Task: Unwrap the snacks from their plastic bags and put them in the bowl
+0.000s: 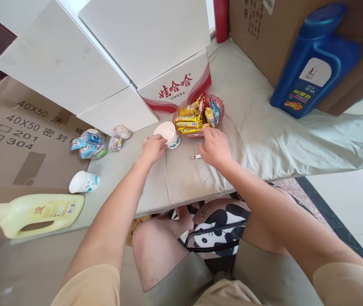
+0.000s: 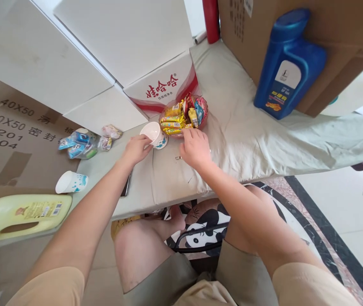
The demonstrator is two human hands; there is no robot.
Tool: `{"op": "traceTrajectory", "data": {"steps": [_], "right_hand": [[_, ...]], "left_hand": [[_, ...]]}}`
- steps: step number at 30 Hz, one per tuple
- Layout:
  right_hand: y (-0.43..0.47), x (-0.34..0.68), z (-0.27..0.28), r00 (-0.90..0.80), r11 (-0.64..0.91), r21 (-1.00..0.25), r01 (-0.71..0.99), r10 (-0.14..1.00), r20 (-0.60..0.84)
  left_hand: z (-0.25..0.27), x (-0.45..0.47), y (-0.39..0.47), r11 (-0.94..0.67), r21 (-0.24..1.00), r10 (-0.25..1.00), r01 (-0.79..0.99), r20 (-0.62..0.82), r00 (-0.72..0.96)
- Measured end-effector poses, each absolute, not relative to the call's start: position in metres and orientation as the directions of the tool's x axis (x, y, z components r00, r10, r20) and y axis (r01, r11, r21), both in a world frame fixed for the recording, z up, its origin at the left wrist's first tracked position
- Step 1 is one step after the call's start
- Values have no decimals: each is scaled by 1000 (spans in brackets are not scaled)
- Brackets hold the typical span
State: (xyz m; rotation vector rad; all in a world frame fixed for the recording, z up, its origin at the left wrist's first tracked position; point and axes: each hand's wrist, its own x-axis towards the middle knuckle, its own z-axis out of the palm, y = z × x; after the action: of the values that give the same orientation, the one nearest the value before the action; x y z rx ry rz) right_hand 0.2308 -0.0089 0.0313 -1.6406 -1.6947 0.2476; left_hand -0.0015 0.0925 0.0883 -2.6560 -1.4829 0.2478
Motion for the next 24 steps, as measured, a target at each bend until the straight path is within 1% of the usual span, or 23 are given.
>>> {"op": "traceTrajectory", "data": {"steps": [3,5,7,9,14,19,24], "right_hand": [[8,236,30,3,175,-458,872,932,361],[17,242,28,-61,193,-378,906,941,334],[21,253,26,-84,200,-335,921,940,330],[16,267,23,-80,197,-300,933,930,359],[-30,316,17,-116,197,-149,969,895,431],[-72,363,9,-72,147,-111,983,862,501],[-83,387,4,-77,189,-150,970,832,549]], "left_hand": [[94,-9,86,-511,-143,858,848,-35,512],[99,-14,83,-505,-152,860,850,-9,510],[104,-16,81,-495,-166,863,853,15,504],[109,-14,80,-484,-166,867,859,41,496],[116,3,84,-525,-141,835,839,107,540],[123,62,104,-630,-111,744,769,200,638],[123,170,142,-765,-99,605,637,229,763]]}}
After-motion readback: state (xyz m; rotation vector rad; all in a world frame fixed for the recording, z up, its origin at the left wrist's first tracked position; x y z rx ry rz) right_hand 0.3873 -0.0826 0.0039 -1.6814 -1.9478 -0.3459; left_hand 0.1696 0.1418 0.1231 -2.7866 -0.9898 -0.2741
